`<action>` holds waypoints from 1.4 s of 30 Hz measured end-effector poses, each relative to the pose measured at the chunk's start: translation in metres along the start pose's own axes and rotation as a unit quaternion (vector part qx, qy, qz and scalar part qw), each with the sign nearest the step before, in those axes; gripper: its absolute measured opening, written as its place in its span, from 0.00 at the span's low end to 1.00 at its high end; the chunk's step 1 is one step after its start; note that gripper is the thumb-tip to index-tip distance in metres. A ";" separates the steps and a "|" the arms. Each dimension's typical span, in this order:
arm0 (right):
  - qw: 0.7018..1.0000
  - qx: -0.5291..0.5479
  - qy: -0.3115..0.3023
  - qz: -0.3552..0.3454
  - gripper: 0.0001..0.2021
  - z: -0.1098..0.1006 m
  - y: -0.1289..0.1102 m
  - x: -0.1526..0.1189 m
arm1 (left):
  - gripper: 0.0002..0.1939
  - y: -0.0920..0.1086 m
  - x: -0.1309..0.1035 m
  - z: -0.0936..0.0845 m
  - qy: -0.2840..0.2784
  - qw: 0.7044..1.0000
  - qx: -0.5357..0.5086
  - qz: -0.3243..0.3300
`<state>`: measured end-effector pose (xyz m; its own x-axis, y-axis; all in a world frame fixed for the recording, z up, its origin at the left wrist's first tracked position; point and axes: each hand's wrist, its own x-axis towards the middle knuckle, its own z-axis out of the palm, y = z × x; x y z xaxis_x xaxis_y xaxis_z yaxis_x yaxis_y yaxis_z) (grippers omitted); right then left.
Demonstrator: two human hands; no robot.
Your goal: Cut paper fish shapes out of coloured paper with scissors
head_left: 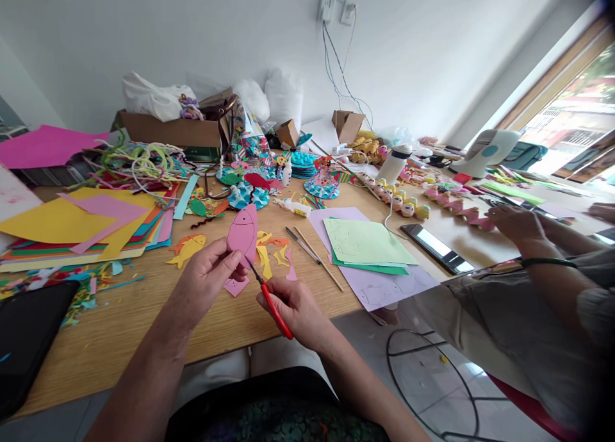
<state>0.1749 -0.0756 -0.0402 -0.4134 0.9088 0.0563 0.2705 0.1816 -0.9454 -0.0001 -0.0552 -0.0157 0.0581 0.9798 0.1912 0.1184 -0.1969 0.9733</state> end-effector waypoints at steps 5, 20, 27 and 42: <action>1.000 -0.018 0.006 -0.008 0.22 -0.001 0.002 0.000 | 0.09 -0.001 0.000 0.000 0.000 1.000 -0.007 -0.007; 1.000 -0.020 -0.002 -0.014 0.21 -0.001 0.002 0.000 | 0.08 -0.001 -0.001 0.002 -0.004 0.999 -0.039 -0.021; 0.999 -0.025 -0.001 -0.023 0.22 -0.001 0.002 0.000 | 0.08 0.001 -0.001 0.003 -0.005 0.999 -0.037 -0.024; 0.998 0.053 -0.037 0.010 0.21 -0.003 0.006 0.001 | 0.07 -0.001 0.008 0.002 -0.011 0.992 -0.119 -0.044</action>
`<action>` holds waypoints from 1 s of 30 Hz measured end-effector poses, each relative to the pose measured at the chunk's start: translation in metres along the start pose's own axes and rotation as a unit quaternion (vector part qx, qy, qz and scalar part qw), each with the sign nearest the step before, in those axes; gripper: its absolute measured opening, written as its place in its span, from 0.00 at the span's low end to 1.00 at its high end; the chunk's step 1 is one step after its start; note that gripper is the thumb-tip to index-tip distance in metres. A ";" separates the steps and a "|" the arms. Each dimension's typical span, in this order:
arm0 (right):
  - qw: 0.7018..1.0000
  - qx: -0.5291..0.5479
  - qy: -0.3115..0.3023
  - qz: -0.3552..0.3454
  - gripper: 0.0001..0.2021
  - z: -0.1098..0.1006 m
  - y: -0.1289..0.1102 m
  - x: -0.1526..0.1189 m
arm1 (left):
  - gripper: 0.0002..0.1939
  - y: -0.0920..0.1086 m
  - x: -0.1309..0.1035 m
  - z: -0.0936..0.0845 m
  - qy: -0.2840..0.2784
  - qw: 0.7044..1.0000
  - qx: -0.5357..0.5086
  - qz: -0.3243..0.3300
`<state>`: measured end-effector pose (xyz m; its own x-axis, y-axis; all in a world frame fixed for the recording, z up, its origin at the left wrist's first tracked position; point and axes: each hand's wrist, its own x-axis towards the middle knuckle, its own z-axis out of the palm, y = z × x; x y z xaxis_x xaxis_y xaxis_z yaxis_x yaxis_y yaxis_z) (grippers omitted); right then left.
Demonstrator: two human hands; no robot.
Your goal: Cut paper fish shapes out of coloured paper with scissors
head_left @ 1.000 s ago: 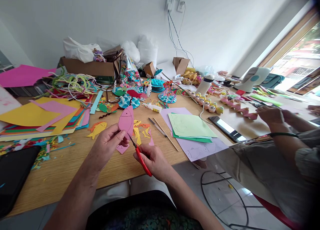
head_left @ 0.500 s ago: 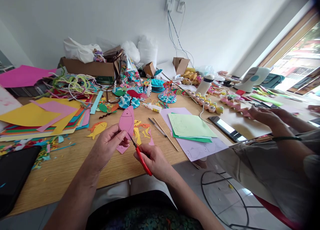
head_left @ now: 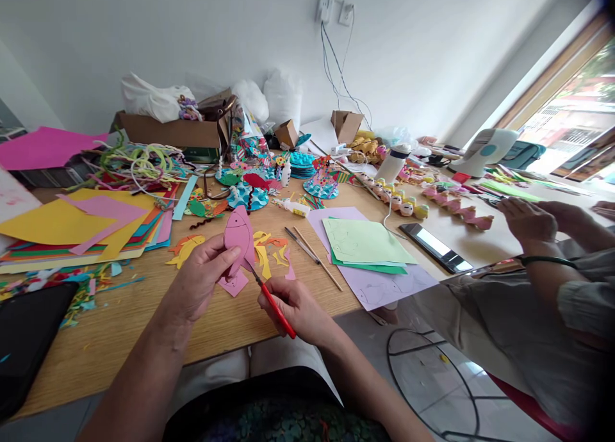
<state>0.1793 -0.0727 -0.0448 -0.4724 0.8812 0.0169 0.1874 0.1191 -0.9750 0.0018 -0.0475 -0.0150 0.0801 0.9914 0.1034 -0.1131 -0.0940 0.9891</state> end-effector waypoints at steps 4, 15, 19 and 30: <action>0.987 0.151 -0.021 0.059 0.20 0.008 0.004 0.000 | 0.09 -0.001 -0.003 0.008 0.005 0.997 -0.070 -0.019; 0.958 0.280 -0.021 0.052 0.25 0.020 0.009 0.001 | 0.10 -0.002 -0.008 0.021 0.053 0.992 -0.109 -0.025; 0.950 0.309 -0.027 0.029 0.25 0.022 0.013 0.001 | 0.09 -0.006 -0.008 0.023 0.067 0.990 -0.118 -0.031; 0.953 0.297 -0.032 0.048 0.26 0.023 0.010 0.002 | 0.07 -0.012 -0.009 0.025 0.108 0.987 -0.119 -0.014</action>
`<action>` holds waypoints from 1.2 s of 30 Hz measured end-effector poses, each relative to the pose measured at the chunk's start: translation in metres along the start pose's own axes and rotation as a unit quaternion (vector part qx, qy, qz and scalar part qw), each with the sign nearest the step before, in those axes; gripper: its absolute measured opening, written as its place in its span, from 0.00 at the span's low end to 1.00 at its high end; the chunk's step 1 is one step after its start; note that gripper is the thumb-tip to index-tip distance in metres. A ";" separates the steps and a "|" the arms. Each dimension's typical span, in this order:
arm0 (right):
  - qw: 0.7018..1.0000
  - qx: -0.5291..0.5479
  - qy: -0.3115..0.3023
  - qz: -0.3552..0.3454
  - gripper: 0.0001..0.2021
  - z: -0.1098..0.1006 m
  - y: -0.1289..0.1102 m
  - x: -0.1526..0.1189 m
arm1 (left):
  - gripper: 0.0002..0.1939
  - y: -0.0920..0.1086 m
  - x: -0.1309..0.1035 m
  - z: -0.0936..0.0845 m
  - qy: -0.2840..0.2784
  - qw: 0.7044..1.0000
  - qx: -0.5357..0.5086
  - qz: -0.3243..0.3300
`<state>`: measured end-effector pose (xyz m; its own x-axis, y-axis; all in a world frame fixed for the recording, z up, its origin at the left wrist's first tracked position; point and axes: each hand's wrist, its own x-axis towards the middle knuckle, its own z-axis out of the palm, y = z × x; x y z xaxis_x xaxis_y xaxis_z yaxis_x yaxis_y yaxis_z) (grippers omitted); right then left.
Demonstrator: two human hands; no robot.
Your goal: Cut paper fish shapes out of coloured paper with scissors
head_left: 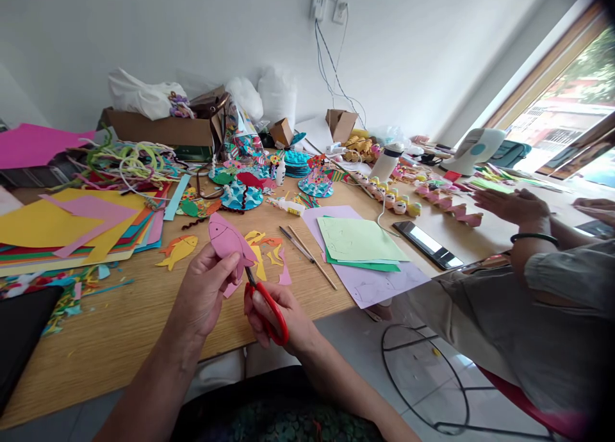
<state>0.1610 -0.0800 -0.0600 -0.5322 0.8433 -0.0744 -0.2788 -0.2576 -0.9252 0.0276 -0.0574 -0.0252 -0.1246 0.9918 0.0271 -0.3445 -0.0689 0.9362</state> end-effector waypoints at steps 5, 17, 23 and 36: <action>1.000 -0.004 0.013 -0.004 0.24 0.001 -0.001 -0.001 | 0.08 -0.001 -0.002 0.002 -0.002 1.000 0.000 -0.013; 1.000 -0.006 0.013 -0.017 0.27 -0.002 0.004 -0.001 | 0.07 -0.002 -0.005 0.002 -0.016 1.000 -0.001 -0.014; 1.000 -0.001 0.006 -0.027 0.26 -0.005 0.006 0.000 | 0.06 -0.002 -0.004 0.004 -0.019 1.000 0.000 -0.010; 0.999 -0.037 0.026 -0.008 0.24 -0.004 -0.002 -0.001 | 0.08 0.004 -0.006 0.009 0.001 0.999 0.024 -0.041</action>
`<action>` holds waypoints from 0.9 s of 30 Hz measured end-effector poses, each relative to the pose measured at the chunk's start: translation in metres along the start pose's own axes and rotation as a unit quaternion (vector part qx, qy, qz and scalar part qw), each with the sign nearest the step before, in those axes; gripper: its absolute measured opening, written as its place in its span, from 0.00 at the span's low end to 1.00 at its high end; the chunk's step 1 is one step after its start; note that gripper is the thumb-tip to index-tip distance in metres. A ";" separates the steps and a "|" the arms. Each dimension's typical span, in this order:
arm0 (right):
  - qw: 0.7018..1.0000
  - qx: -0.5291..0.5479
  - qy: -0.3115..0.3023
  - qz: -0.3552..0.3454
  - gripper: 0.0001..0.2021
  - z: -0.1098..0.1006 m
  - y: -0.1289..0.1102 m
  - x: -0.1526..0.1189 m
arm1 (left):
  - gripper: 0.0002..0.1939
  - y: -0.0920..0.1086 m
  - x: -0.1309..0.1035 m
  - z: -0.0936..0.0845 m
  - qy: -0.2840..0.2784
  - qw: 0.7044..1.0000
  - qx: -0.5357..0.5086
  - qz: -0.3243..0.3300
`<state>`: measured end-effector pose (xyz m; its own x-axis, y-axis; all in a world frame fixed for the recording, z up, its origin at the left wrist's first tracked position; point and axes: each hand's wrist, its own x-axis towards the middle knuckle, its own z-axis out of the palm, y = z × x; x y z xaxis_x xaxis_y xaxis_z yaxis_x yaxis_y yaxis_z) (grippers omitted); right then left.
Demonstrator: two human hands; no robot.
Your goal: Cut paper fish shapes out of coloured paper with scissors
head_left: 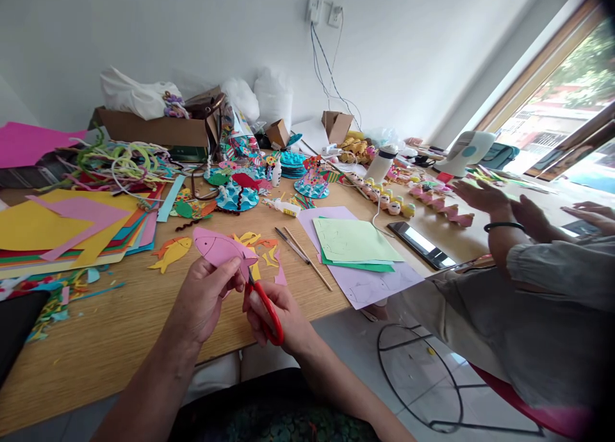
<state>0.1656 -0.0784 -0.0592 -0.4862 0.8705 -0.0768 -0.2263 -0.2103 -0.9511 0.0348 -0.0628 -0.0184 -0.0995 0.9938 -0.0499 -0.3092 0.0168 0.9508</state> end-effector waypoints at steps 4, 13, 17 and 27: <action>1.000 -0.021 0.008 -0.001 0.24 0.000 -0.004 -0.001 | 0.09 0.001 0.001 -0.001 -0.012 1.000 0.012 -0.008; 0.999 -0.041 0.018 -0.010 0.22 -0.001 -0.005 -0.003 | 0.09 0.001 0.003 -0.003 -0.032 0.999 0.042 -0.007; 0.999 -0.041 0.018 -0.013 0.22 -0.001 -0.004 -0.004 | 0.09 0.001 0.003 -0.004 -0.033 0.998 0.048 -0.011; 0.998 -0.048 0.022 -0.024 0.23 -0.001 -0.002 -0.005 | 0.08 0.003 0.002 -0.001 -0.032 0.998 0.050 -0.018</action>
<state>0.1694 -0.0815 -0.0574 -0.4382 0.8979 -0.0425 -0.1649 -0.1267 -0.9781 0.0322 -0.0607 -0.0159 -0.0285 0.9973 -0.0677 -0.2143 0.0600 0.9749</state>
